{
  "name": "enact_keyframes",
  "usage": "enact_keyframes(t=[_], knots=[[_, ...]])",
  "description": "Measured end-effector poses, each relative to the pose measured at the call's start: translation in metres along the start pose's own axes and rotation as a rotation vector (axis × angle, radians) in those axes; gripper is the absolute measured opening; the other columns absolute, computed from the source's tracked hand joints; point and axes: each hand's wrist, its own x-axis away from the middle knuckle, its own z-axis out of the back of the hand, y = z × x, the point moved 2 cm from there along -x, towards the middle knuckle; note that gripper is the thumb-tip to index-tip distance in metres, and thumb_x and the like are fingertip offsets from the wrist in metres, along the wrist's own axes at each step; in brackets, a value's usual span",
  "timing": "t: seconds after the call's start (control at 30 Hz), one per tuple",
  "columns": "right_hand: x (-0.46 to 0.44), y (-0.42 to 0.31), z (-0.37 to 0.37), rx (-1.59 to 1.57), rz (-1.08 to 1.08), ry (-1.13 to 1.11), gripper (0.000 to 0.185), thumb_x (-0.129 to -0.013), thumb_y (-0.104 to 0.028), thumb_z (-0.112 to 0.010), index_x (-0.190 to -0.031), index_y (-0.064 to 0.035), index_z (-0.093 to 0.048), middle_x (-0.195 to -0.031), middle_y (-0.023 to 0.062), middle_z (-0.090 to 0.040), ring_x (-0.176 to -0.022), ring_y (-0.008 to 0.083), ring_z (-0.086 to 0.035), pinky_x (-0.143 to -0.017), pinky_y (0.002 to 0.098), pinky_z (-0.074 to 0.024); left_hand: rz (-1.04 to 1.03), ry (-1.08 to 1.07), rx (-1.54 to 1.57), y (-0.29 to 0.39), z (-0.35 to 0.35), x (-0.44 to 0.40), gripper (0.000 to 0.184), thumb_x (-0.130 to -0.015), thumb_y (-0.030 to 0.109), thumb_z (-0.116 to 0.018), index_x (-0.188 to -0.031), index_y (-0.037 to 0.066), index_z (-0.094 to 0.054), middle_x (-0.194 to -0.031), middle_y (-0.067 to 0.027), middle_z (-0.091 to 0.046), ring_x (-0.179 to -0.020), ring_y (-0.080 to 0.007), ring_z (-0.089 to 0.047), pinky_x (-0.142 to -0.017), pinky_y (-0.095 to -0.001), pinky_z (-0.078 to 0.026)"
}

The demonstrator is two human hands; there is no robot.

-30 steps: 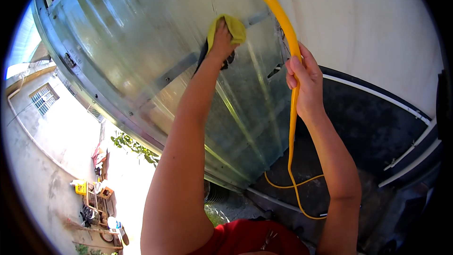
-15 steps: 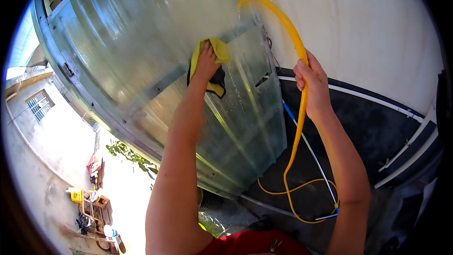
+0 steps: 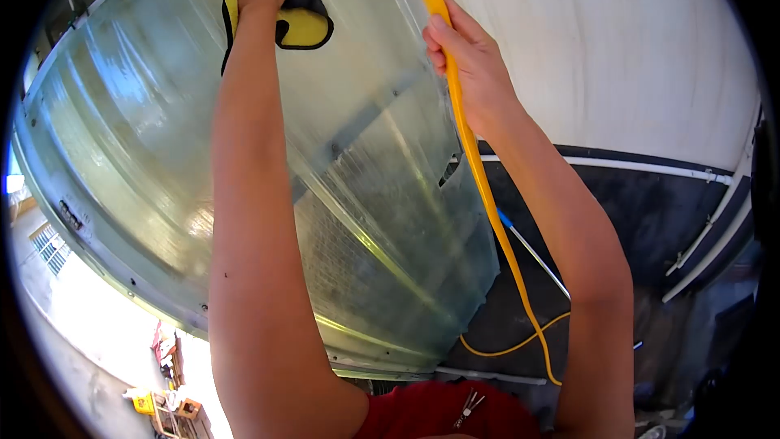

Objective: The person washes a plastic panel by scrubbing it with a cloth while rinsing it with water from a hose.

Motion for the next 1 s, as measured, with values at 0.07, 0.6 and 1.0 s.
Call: enact_keyframes(t=[0.07,0.6,1.0], knots=[[0.005,0.011,0.0,0.004,-0.002,-0.012,0.046,-0.097,-0.024,-0.057,-0.138,-0.0077,-0.048,-0.083,-0.004,-0.051,-0.073,0.0059,-0.044,-0.066,0.0206,-0.0369,0.014,0.039,0.116,0.017,-0.003,0.014,0.071,-0.093,0.062,-0.033,-0.144,0.013,-0.042,-0.153,-0.0082,-0.031,-0.145,-0.0301,-0.017,-0.118,-0.0495,-0.007],[0.185,0.056,0.12,0.026,-0.331,0.226,0.049,-0.097,-0.022,-0.056,-0.141,-0.0047,-0.044,-0.083,-0.0013,-0.049,-0.073,0.0073,-0.042,-0.067,0.0202,-0.038,-0.663,-0.344,0.172,0.245,0.043,0.302,0.067,-0.091,0.057,-0.043,-0.14,0.011,-0.047,-0.145,-0.0084,-0.045,-0.14,-0.0283,-0.026,-0.118,-0.052,-0.005],[0.311,0.064,0.199,0.137,-0.498,0.432,0.048,-0.095,-0.02,-0.06,-0.138,-0.0024,-0.048,-0.082,-0.0041,-0.049,-0.074,0.0071,-0.041,-0.071,0.021,-0.0356,-0.786,-0.507,0.684,0.328,0.056,0.546,0.071,-0.089,0.05,-0.056,-0.138,0.0,-0.044,-0.149,-0.0194,-0.03,-0.143,-0.0362,-0.018,-0.119,-0.0467,-0.01]])
